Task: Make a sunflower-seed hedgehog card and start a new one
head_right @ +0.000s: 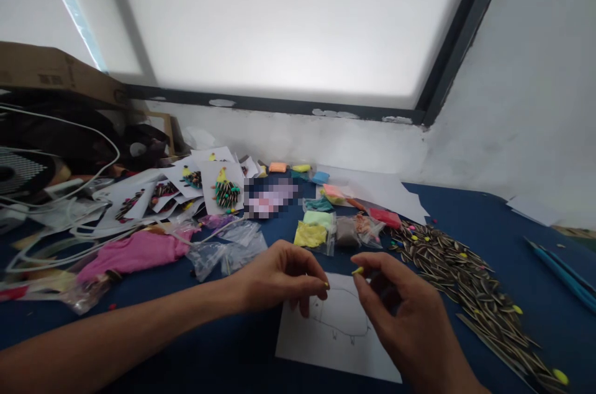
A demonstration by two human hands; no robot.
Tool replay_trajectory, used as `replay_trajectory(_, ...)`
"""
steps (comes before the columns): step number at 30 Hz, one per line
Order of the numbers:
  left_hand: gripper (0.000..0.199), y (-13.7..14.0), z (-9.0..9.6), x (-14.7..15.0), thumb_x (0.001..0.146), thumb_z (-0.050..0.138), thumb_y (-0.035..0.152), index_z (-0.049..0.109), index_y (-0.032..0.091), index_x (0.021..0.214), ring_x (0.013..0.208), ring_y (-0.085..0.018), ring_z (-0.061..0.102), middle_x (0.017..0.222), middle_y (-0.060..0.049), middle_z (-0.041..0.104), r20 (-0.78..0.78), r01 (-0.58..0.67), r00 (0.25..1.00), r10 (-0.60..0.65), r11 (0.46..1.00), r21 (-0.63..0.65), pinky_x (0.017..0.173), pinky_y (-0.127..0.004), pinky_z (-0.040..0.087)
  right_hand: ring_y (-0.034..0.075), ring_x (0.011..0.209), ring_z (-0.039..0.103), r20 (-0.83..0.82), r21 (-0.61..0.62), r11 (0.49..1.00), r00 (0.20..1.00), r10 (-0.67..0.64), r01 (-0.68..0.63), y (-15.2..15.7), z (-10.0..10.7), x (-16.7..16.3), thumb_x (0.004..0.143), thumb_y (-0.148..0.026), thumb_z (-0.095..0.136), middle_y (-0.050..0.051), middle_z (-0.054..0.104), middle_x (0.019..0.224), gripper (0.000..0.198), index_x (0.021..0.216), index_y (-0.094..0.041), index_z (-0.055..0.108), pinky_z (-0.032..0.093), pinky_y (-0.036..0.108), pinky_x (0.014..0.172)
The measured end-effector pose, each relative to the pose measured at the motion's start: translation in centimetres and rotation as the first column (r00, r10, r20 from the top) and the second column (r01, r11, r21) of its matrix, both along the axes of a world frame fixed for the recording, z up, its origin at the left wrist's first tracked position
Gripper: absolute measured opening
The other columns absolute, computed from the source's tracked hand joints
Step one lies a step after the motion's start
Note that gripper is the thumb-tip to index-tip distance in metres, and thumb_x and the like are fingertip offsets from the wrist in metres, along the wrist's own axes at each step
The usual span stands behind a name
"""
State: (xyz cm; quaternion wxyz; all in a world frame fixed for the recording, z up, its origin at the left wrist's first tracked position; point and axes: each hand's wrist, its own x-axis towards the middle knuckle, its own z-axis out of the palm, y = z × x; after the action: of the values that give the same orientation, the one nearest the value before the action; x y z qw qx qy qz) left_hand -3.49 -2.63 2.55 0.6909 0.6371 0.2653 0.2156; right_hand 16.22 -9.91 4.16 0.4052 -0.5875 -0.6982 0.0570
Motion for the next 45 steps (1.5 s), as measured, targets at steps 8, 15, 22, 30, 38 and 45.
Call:
replay_trajectory(8,0.025,0.9,-0.5,-0.3,0.072,0.069,0.031,0.066,0.010,0.084,0.050,-0.010,0.059,0.074,-0.003,0.067,0.035,-0.069,0.997,0.070,0.997,-0.018,0.046,-0.020,0.041,0.011,0.045,0.056,0.063,-0.162,0.974,0.983,0.171,-0.159,-0.5,-0.9,-1.1,0.086,-0.029,0.055,-0.004,0.062,0.059,0.012,0.078,-0.025,0.064,0.044,0.019,0.039)
replay_trajectory(15,0.008,0.6,-0.9,0.0,0.079,0.058,0.013,0.065,0.009,0.083,0.047,-0.007,0.052,0.067,0.000,0.062,-0.063,-0.214,0.973,0.221,0.972,0.096,0.049,-0.020,0.043,0.011,0.046,0.059,0.143,-0.126,0.974,0.968,0.204,-0.186,-0.3,-1.2,-0.4,0.084,-0.025,0.058,-0.001,0.068,0.068,0.013,0.081,-0.026,0.070,0.046,0.019,0.041)
replay_trajectory(22,0.007,0.2,-0.6,0.3,0.081,0.058,0.014,0.063,0.010,0.084,0.048,-0.008,0.055,0.067,0.000,0.062,-0.073,-0.228,0.971,0.228,0.974,0.007,0.047,-0.019,0.041,0.012,0.059,0.068,0.197,-0.127,0.963,0.945,0.259,-0.238,-0.3,-1.1,-0.1,0.090,-0.026,0.054,0.001,0.074,0.080,0.019,0.090,-0.026,0.073,0.052,0.017,0.048)
replay_trajectory(30,0.011,-0.1,-0.7,0.3,0.081,0.056,0.011,0.065,0.009,0.087,0.049,-0.008,0.054,0.068,0.000,0.062,-0.061,-0.202,0.977,0.202,0.979,0.016,0.050,-0.019,0.042,0.007,0.047,0.061,0.360,0.059,0.957,0.900,0.245,-0.284,-0.5,-1.7,-0.9,0.094,-0.024,0.049,-0.001,0.069,0.073,0.020,0.085,-0.024,0.067,0.047,0.015,0.043)
replay_trajectory(38,0.023,0.1,-1.3,0.3,0.084,0.051,0.008,0.069,0.007,0.099,0.048,-0.007,0.053,0.068,0.000,0.061,-0.034,-0.181,0.982,0.183,0.982,0.059,0.049,-0.018,0.043,0.008,0.053,0.063,0.509,0.221,0.943,0.854,0.107,-0.250,-0.1,-2.3,-1.6,0.099,-0.023,0.041,0.001,0.067,0.074,0.032,0.082,-0.023,0.068,0.044,0.016,0.046)
replay_trajectory(45,0.024,0.3,-1.3,0.3,0.082,0.050,0.005,0.071,0.008,0.094,0.048,-0.005,0.053,0.067,0.001,0.060,-0.014,-0.168,0.986,0.169,0.984,0.052,0.048,-0.015,0.041,0.009,0.055,0.064,0.590,0.197,0.942,0.800,0.108,-0.272,0.1,-3.4,-1.6,0.099,-0.022,0.038,0.001,0.066,0.076,0.033,0.083,-0.024,0.067,0.044,0.018,0.046)
